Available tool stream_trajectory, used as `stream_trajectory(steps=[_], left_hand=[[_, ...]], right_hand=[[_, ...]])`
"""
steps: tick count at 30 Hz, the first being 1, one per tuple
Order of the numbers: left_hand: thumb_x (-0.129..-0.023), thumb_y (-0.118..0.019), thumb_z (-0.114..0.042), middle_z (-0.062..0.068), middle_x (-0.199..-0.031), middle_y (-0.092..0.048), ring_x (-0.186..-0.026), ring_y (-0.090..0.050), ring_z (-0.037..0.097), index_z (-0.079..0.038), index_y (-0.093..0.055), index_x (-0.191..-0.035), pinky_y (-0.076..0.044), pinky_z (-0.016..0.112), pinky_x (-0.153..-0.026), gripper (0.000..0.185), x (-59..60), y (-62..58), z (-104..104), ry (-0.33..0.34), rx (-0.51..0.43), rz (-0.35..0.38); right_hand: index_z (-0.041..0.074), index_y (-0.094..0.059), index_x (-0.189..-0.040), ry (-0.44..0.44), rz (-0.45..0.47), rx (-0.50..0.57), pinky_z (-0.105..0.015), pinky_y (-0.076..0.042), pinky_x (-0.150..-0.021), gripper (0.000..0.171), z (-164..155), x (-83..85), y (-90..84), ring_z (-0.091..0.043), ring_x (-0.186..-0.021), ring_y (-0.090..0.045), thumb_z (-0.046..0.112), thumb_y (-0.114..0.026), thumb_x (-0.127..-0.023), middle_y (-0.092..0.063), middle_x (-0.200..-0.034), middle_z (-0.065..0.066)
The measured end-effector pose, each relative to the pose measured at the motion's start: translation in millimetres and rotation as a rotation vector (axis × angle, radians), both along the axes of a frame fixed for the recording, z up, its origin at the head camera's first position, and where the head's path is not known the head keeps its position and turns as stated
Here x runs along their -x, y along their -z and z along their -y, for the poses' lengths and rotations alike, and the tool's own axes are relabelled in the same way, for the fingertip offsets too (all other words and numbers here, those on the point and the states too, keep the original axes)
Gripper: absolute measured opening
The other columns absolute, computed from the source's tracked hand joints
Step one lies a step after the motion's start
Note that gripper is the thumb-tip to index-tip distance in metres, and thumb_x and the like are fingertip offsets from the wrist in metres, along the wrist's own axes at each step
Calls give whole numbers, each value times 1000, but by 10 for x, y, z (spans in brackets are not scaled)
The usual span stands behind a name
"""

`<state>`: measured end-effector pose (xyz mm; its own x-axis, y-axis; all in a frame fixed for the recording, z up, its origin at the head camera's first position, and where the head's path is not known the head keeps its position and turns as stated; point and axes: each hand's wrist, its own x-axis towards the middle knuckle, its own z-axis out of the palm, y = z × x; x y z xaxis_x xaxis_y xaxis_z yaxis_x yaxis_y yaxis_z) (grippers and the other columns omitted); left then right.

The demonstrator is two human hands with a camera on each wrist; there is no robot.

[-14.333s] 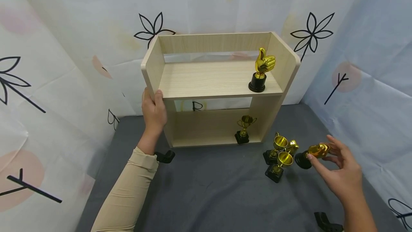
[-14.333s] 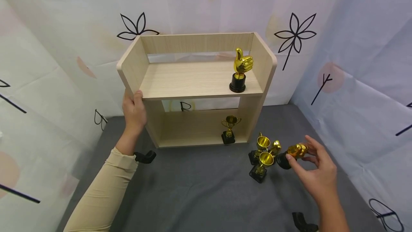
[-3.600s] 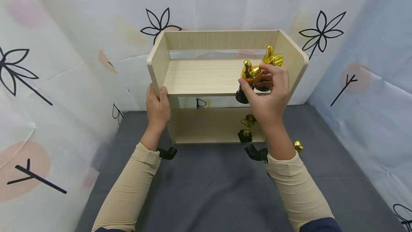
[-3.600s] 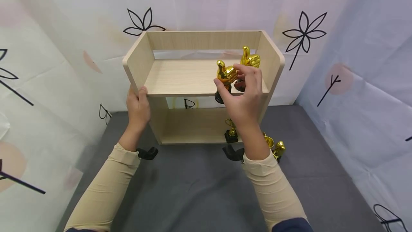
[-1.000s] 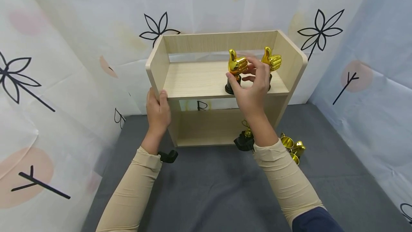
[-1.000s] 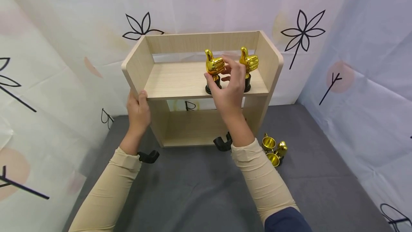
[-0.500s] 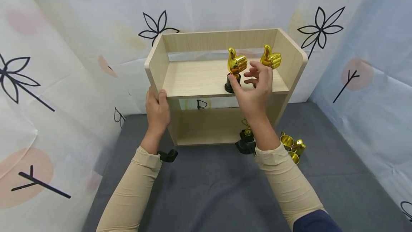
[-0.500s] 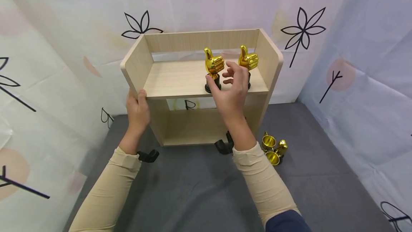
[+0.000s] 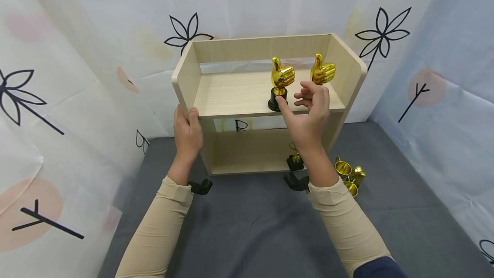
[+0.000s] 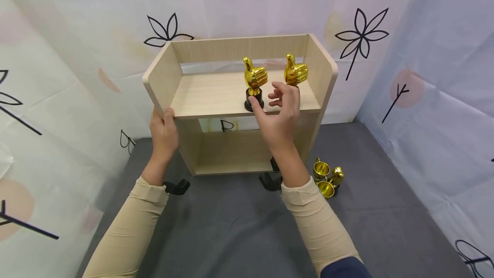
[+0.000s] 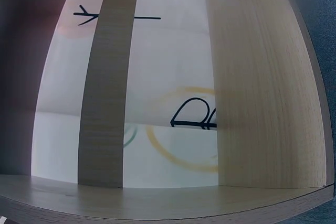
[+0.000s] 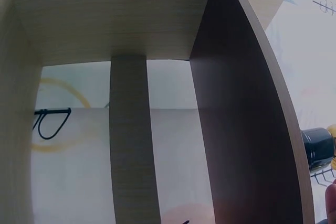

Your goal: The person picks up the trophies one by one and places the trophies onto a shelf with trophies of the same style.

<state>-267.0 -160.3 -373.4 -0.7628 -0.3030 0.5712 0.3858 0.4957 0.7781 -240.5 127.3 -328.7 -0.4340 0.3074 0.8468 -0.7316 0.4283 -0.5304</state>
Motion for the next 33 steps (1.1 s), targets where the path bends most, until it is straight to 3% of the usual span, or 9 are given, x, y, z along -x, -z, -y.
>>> stream_trajectory(steps=[11, 20, 33], left_hand=[[-104, -45, -35, 26, -121, -58, -109, -55, 39, 3, -59, -131, -42, 58, -99, 49, -13, -22, 11, -4, -11, -24], [-105, -44, -36, 27, -120, -58, -109, -55, 40, 3, -59, -132, -42, 58, -98, 50, -22, -19, -6, 16, 3, -27], [-106, -42, -36, 26, -120, -57, -108, -54, 40, 1, -59, -131, -42, 59, -96, 48, -7, -6, 8, 12, 13, -14]], right_hand=[[-6, -63, -125, 12, 10, 15, -26, -57, -87, 53, -101, -137, -15, -25, -97, -65, 17, -90, -85, -57, -114, -25], [-7, -64, -123, 45, 5, 19, -23, -55, -83, 55, -181, -201, -20, -23, -97, -64, 17, -92, -82, -61, -116, -23], [-1, -68, -121, 80, 52, 34, -26, -53, -81, 52, -240, -308, -37, -21, -96, -65, 18, -94, -80, -62, -117, -16]])
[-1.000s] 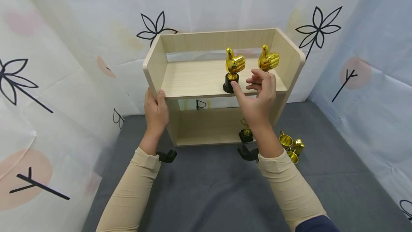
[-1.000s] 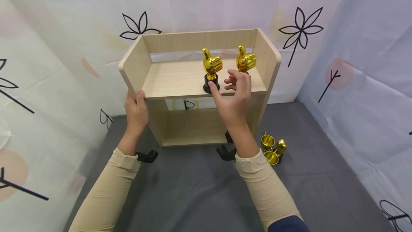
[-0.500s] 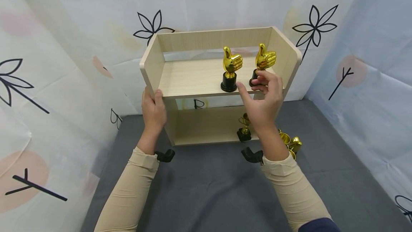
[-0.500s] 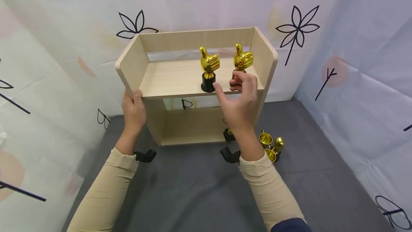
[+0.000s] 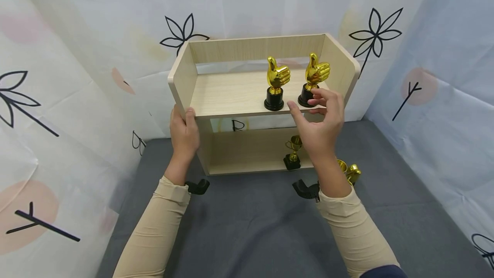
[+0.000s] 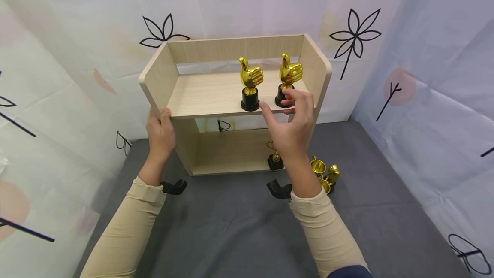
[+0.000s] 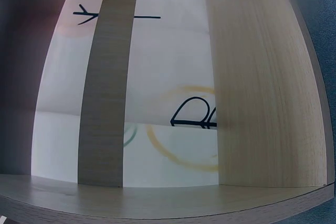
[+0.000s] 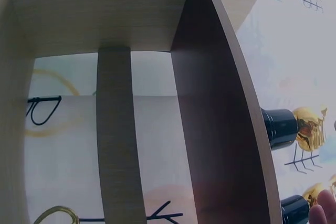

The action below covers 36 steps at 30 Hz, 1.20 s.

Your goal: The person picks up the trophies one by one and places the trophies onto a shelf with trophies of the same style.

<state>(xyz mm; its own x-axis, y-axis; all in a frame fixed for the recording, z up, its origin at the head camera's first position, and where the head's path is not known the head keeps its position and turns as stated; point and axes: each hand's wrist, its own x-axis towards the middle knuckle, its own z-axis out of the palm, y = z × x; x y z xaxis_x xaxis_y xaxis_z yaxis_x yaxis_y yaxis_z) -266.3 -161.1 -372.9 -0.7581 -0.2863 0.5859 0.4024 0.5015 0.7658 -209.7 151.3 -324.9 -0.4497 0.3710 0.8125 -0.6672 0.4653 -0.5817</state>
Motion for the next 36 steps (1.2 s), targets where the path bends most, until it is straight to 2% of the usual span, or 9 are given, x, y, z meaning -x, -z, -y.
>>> stream_trajectory(steps=[5, 11, 18, 22, 27, 30, 36], left_hand=[[-106, -42, -36, 26, -122, -57, -109, -54, 41, 1, -59, -134, -42, 59, -98, 49, -4, -3, 0, 3, -2, -2], [-106, -42, -36, 26, -122, -57, -110, -55, 41, 1, -58, -134, -42, 59, -97, 49, -4, -7, -4, 0, -3, 9], [-107, -42, -38, 25, -123, -57, -110, -55, 40, 0, -58, -135, -43, 58, -97, 49, -8, 1, 3, 10, -5, 8], [-107, -42, -37, 26, -123, -58, -110, -55, 40, 0, -58, -134, -43, 58, -98, 49, -2, 14, 14, 11, -6, 1], [-106, -42, -36, 26, -123, -58, -110, -55, 41, 1, -58, -135, -43, 59, -99, 50, -4, 16, 10, 8, -2, -3], [-106, -42, -36, 27, -123, -57, -110, -55, 41, 1, -58, -135, -42, 59, -98, 50, -7, 8, 5, 8, -3, -4], [-107, -42, -36, 26, -121, -57, -108, -54, 41, 2, -58, -133, -42, 58, -97, 49, -20, -1, 4, 15, -2, -1]], right_hand=[[-1, -70, -119, 1, -1, 22, -23, -53, -80, 50, -38, -23, -1, -21, -96, -65, 15, -95, -78, -64, -117, -7], [-1, -72, -117, 12, 0, 19, -22, -52, -81, 48, -91, -45, 12, -25, -95, -66, 13, -95, -78, -64, -115, -7], [-3, -72, -114, 24, 11, 22, -20, -52, -81, 45, -143, -80, 35, -22, -95, -64, 11, -94, -78, -57, -113, 19], [-2, -74, -113, 30, 4, 12, -20, -52, -81, 43, -177, -99, 52, -21, -94, -64, 11, -95, -77, -58, -112, 18], [0, -77, -113, 41, 15, 12, -19, -51, -79, 42, -223, -136, 73, -12, -94, -65, 6, -95, -75, -57, -111, 20], [2, -78, -114, 45, 23, 8, -18, -52, -80, 42, -248, -165, 81, -10, -95, -65, 6, -94, -76, -60, -110, 16], [2, -78, -114, 66, 11, -16, -18, -53, -81, 42, -295, -208, 85, -10, -95, -66, 6, -95, -76, -69, -109, -14]])
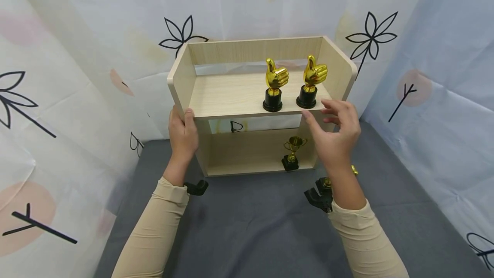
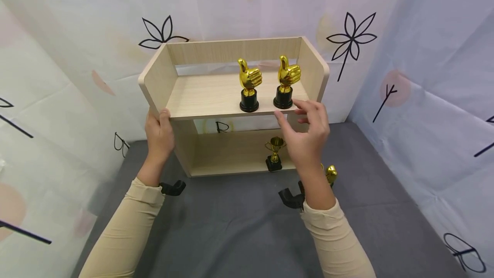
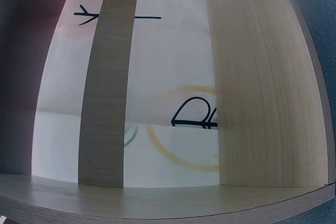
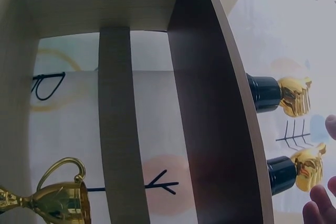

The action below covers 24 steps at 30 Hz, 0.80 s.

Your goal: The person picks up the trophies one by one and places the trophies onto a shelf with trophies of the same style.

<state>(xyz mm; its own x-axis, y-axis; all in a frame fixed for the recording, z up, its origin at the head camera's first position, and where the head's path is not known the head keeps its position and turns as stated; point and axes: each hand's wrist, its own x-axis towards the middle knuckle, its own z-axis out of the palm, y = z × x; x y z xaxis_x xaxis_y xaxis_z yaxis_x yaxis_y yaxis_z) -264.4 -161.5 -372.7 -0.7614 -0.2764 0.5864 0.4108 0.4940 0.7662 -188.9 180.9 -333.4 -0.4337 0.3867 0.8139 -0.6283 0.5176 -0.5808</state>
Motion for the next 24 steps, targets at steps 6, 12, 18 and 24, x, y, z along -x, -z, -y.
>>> stream_trajectory(steps=[6, 12, 18, 24], left_hand=[[-107, -40, -37, 25, -121, -56, -106, -53, 39, 1, -58, -133, -42, 56, -95, 49, 3, 1, 7, 7, 7, 11], [-107, -41, -37, 26, -120, -57, -106, -53, 41, 2, -58, -132, -42, 58, -94, 49, 4, -5, 6, 2, 11, 9], [-106, -41, -39, 25, -120, -57, -105, -54, 41, 1, -58, -131, -43, 58, -94, 50, 6, 9, 4, -1, 21, 14], [-106, -41, -39, 25, -119, -57, -104, -53, 40, 1, -58, -131, -42, 57, -93, 50, 3, 1, 9, 3, 17, 7]], right_hand=[[-2, -78, -110, 10, -32, 23, -19, -53, -80, 40, -44, -30, 6, -11, -95, -68, 2, -94, -74, -70, -107, -11], [-3, -78, -109, 12, -30, 31, -18, -53, -79, 38, -85, -82, -4, -9, -95, -67, 0, -94, -74, -68, -106, 5], [-4, -78, -107, 12, -27, 0, -18, -53, -82, 37, -146, -132, -7, -7, -98, -66, -1, -94, -73, -70, -104, -1], [-6, -78, -107, 12, -25, -26, -19, -53, -83, 38, -229, -150, -9, -5, -99, -66, -2, -93, -73, -68, -107, 11]])
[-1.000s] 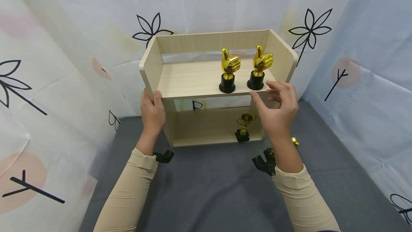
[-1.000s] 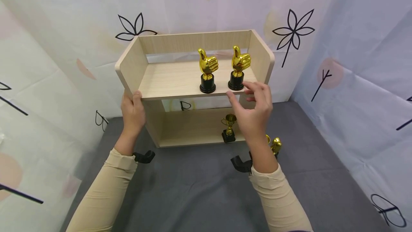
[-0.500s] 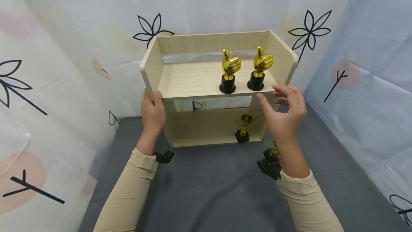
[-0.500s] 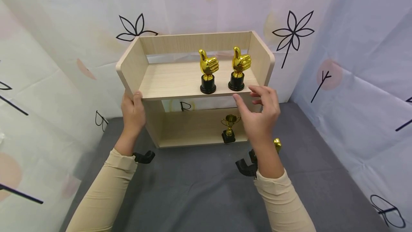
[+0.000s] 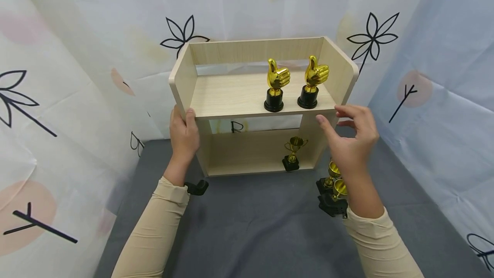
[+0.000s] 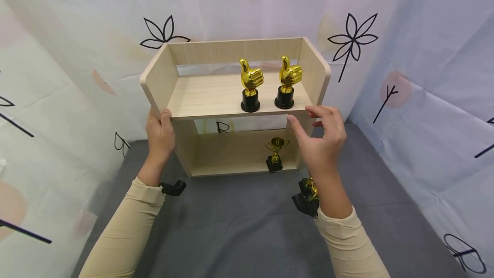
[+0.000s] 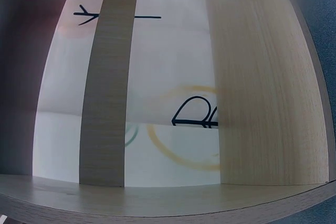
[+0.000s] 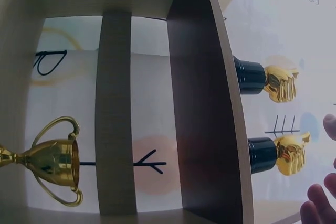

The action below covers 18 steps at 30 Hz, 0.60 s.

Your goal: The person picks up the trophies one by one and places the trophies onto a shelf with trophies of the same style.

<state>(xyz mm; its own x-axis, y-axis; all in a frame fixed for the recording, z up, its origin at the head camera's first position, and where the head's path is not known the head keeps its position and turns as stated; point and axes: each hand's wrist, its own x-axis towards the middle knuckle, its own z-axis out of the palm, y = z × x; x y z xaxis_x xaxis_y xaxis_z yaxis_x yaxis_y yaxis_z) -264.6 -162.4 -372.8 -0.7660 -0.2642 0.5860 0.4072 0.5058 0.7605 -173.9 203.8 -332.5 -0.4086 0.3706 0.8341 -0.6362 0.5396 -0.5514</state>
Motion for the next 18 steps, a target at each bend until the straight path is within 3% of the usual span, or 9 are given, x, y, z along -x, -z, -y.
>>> stream_trajectory(steps=[9, 18], left_hand=[[-106, -41, -40, 25, -120, -58, -105, -54, 41, 1, -58, -132, -43, 58, -93, 51, 5, -6, 3, -5, 5, 3], [-107, -41, -40, 26, -122, -58, -106, -54, 41, 0, -58, -134, -43, 57, -94, 51, -4, 1, 8, 1, 6, -2]], right_hand=[[-4, -78, -109, 18, 77, -42, -13, -51, -86, 37, -109, -82, 11, 0, -101, -64, -2, -92, -75, -62, -109, 21], [-8, -77, -107, 32, 76, -47, -13, -51, -84, 35, -292, -104, 25, 2, -100, -65, -5, -91, -75, -62, -106, 23]])
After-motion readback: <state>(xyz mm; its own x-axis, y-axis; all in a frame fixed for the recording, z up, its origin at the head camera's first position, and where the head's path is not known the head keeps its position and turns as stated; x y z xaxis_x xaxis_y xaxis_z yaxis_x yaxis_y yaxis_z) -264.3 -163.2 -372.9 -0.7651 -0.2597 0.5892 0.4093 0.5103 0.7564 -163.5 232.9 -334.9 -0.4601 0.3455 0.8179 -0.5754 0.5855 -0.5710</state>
